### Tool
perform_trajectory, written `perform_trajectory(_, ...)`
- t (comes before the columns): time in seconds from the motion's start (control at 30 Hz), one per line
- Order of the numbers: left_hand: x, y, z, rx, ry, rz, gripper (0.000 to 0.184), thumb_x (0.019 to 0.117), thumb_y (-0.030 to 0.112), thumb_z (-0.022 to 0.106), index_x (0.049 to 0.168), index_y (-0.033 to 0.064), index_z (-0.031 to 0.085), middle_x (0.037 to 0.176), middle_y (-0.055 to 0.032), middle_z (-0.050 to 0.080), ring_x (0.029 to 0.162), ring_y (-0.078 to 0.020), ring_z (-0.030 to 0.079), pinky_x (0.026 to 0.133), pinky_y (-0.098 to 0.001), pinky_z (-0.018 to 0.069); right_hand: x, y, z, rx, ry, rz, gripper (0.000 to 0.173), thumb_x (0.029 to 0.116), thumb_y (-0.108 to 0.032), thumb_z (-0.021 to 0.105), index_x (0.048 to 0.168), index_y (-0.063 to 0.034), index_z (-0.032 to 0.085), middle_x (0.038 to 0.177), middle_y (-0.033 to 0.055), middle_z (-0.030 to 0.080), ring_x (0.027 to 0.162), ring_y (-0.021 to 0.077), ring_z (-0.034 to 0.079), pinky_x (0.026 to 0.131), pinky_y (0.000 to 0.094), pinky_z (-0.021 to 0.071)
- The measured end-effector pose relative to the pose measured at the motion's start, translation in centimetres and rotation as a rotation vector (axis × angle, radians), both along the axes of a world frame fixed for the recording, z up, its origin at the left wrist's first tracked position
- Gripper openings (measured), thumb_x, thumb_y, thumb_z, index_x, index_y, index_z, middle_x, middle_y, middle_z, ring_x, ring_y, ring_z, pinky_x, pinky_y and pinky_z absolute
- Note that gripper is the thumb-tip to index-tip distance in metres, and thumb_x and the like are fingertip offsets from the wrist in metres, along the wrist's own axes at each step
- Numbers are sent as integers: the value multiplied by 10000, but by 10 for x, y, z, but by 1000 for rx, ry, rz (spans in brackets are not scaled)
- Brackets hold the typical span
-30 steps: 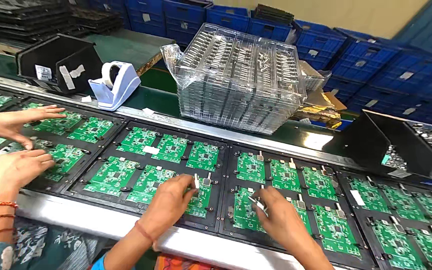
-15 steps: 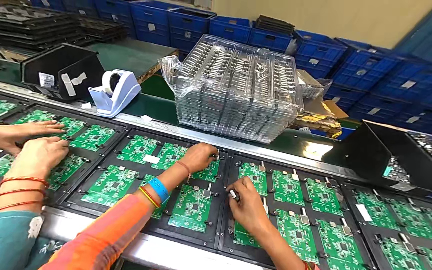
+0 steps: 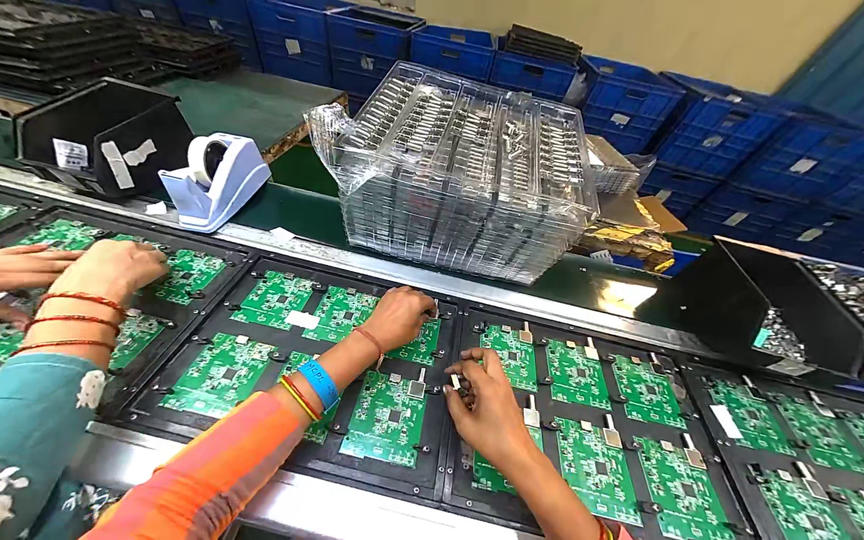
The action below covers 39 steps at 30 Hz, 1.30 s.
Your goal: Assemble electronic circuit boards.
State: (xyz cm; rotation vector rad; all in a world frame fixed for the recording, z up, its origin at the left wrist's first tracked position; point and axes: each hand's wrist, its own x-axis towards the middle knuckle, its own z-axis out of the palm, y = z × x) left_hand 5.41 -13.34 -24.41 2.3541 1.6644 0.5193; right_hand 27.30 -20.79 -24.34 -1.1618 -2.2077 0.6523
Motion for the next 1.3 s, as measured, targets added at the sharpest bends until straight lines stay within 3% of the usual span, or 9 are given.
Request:
perform_trajectory(0.23, 4, 6, 6, 46, 137, -138, 201, 1006, 48, 573, 1088, 18, 754, 1108, -178, 731, 1113, -371, 667, 1004, -540, 484, 0, 0, 0, -51, 0, -2, 187, 928, -125, 671, 1071, -21, 733, 1259, 191, 573, 782, 134, 660, 710, 266, 591)
perform_trajectory(0.53, 9, 7, 1, 72, 101, -136, 193, 995, 70, 600, 1099, 30, 758, 1117, -168, 734, 1119, -366, 669, 1008, -553, 477, 0, 0, 0, -39, 15, -13, 176, 925, -130, 679, 1055, -28, 738, 1287, 192, 570, 808, 137, 667, 725, 271, 594)
perform_trajectory(0.63, 18, -1, 16, -15, 151, -112, 217, 1017, 72, 584, 1143, 35, 756, 1166, -161, 723, 1172, -359, 643, 1049, -542, 446, 0, -2, 0, -12, 21, -2, 176, 917, -126, 677, 1041, -17, 739, 1261, 199, 584, 795, 147, 669, 709, 277, 593)
perform_trajectory(0.73, 18, 8, 2, 50, 128, -136, 204, 1008, 87, 589, 1090, 37, 768, 1139, -169, 724, 1138, -368, 653, 998, -547, 477, 1, -1, 0, -13, 8, -3, 181, 926, -133, 666, 1047, -20, 739, 1257, 189, 580, 787, 137, 656, 704, 270, 585)
perform_trajectory(0.87, 27, 8, 3, -12, 112, -70, 208, 998, 72, 586, 1091, 62, 772, 1319, -177, 614, 1233, -384, 562, 1009, -558, 460, 0, 0, -1, 1, 32, -2, 206, 909, -123, 684, 1078, -18, 738, 1276, 201, 568, 766, 129, 668, 698, 269, 598)
perform_trajectory(1.0, 30, -2, 24, -190, 189, -15, 338, 983, 53, 582, 1282, 127, 720, 1590, -212, 385, 1432, -428, 393, 1107, -598, 370, 3, 3, 3, -42, 7, 5, 335, 894, -68, 665, 1219, -2, 715, 1405, 242, 513, 870, 199, 685, 755, 327, 597)
perform_trajectory(1.07, 25, -16, 32, -196, 131, 37, 369, 996, 47, 551, 1339, 103, 673, 1605, -238, 349, 1428, -449, 397, 1102, -598, 383, 6, 8, 4, -30, 2, -5, 343, 903, -28, 666, 1241, 11, 705, 1443, 266, 497, 894, 237, 703, 770, 363, 608)
perform_trajectory(1.17, 5, -52, 43, -48, -84, 142, 387, 1012, 63, 537, 1389, 40, 618, 1527, -275, 445, 1369, -461, 478, 1105, -597, 410, 8, 11, 5, 24, 12, -20, 327, 899, 2, 676, 1224, 23, 715, 1399, 273, 538, 882, 256, 701, 761, 382, 607)
perform_trajectory(1.3, -25, -114, 52, 235, -341, 370, 360, 1029, 81, 544, 1377, 10, 605, 1435, -209, 561, 1290, -347, 585, 1056, -522, 493, -3, 8, 6, 35, -1, 65, 348, 899, 16, 677, 1247, 28, 700, 1318, 246, 590, 919, 260, 708, 794, 383, 616)
